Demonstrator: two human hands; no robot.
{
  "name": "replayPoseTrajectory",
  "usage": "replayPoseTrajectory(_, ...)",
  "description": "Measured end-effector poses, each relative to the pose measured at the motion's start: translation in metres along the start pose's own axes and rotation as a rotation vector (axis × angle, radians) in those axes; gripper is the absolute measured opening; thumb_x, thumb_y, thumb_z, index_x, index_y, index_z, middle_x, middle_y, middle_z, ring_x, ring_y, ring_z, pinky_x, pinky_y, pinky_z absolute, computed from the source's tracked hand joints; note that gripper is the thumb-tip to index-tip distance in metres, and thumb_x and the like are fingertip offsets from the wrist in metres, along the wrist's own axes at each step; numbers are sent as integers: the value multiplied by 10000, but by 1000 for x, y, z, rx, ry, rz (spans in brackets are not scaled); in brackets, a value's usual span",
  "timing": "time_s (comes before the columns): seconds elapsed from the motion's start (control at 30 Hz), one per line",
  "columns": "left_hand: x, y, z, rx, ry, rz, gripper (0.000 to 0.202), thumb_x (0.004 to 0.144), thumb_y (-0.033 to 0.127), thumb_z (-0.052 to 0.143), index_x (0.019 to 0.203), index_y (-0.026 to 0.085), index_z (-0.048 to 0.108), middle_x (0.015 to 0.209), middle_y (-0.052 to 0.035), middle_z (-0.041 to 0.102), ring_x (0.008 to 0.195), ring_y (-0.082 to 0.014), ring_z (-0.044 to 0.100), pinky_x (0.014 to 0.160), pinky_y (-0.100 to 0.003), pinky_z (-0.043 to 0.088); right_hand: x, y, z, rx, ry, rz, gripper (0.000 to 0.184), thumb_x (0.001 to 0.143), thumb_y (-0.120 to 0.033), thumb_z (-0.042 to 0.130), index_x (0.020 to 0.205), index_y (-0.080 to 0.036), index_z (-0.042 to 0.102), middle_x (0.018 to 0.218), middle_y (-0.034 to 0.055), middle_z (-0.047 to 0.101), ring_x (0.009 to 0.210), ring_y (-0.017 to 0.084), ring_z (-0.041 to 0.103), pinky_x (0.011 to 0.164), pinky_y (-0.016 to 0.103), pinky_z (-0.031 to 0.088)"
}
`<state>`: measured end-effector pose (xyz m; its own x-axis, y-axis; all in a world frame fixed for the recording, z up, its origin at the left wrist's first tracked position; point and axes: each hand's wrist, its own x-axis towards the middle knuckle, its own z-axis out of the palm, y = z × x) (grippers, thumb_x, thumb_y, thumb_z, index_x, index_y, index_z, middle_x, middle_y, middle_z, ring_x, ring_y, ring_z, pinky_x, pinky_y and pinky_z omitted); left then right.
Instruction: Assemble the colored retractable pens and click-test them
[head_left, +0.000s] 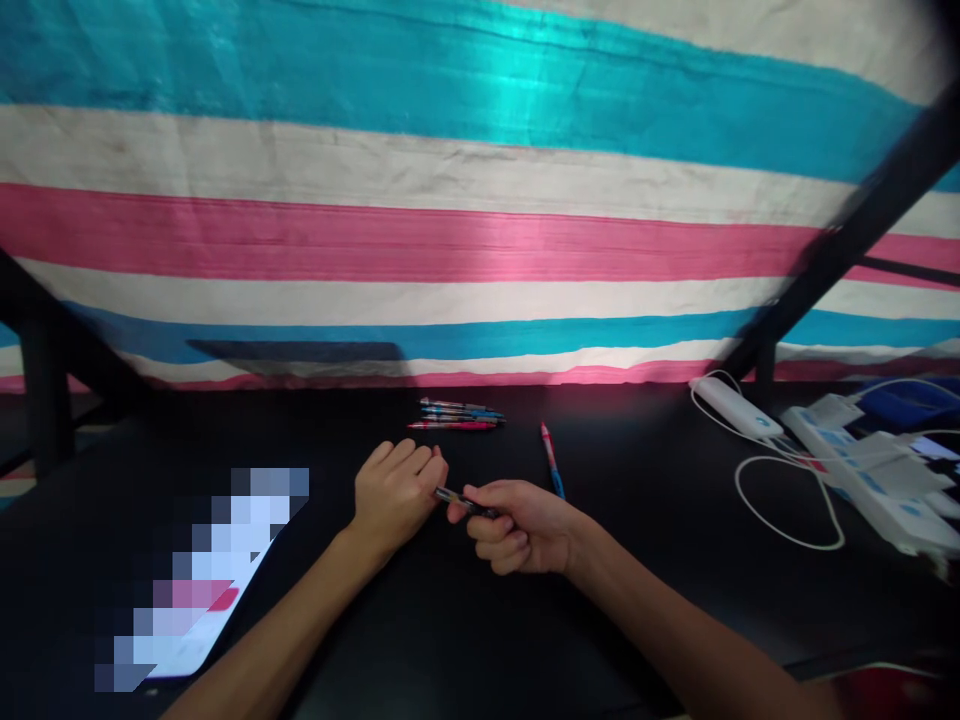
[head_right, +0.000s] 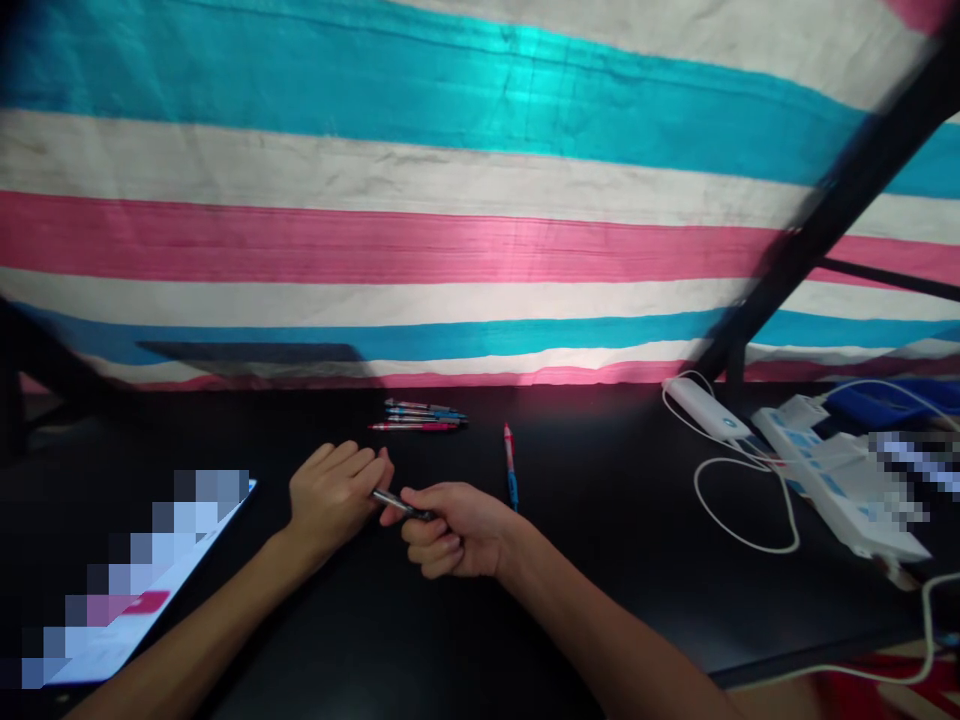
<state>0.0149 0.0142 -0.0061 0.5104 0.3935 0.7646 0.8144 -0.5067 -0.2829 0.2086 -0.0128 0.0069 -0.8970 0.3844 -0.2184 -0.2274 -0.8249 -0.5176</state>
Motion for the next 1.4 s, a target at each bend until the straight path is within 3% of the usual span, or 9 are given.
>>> replayPoseTrajectory(0.2,-3,1,-4,-24,-210,22,278,790,152,539,518,207,519,500,3,534,530,-158,467,547,-320,280,-2,-1,1,-56,126,0,260,964,-256,389,940,-103,598,497,-94,247,380,39,137,356,138,122)
replayPoseTrajectory(0.47,-4,5,-4,-36,-267,-7,237,732,127,554,507,199,530,486,-11,564,528,-176,525,533,-324,296,-2,0,6,-219,282,-64,209,860,-310,577,925,-116,618,472,-108,264,382,29,137,364,155,100)
replayPoseTrajectory(0.6,-4,7,-2,-51,-326,-44,199,719,153,569,524,189,556,499,-26,592,540,-196,563,521,-321,314,3,7,12,-519,497,-240,267,819,-377,617,893,-120,631,458,-111,257,378,33,132,372,187,100)
replayPoseTrajectory(0.7,-2,8,-2,-71,-408,-107,168,726,155,553,565,187,589,531,-31,623,552,-209,591,508,-312,319,5,7,13,-914,597,-384,281,855,-389,562,889,-131,668,508,-70,345,426,55,250,420,202,204)
replayPoseTrajectory(0.87,4,8,-10,-95,-524,-185,156,753,184,515,645,190,628,582,-47,652,568,-222,620,482,-281,313,3,2,12,-1433,631,-606,236,903,-292,492,925,-189,704,702,3,582,646,136,498,636,245,367)
replayPoseTrajectory(1.03,5,8,-14,-84,-598,-228,155,763,191,504,661,194,620,575,-51,627,530,-228,603,449,-272,297,2,3,6,-1746,679,-627,283,917,-283,472,1126,-249,659,828,69,647,768,197,566,740,284,383)
replayPoseTrajectory(1.13,4,9,-11,-130,-515,-221,126,798,203,508,714,195,601,629,-43,622,611,-228,600,516,-301,373,2,1,2,-1739,694,-660,280,910,-274,482,1126,-257,660,872,71,663,792,195,582,763,292,396)
replayPoseTrajectory(1.23,7,6,-11,-246,-384,-225,112,840,252,516,875,181,596,801,-68,641,792,-247,589,671,-350,442,0,-7,-2,-1531,776,-755,234,880,-281,525,1034,-229,693,915,61,675,789,187,593,725,288,420)
replayPoseTrajectory(1.4,7,-8,-11,-623,-229,-330,223,894,234,491,1104,172,533,979,-72,618,907,-203,562,813,-340,463,-14,-25,-9,-1120,790,-592,309,832,-412,577,938,-148,696,538,-33,468,451,85,387,448,220,278)
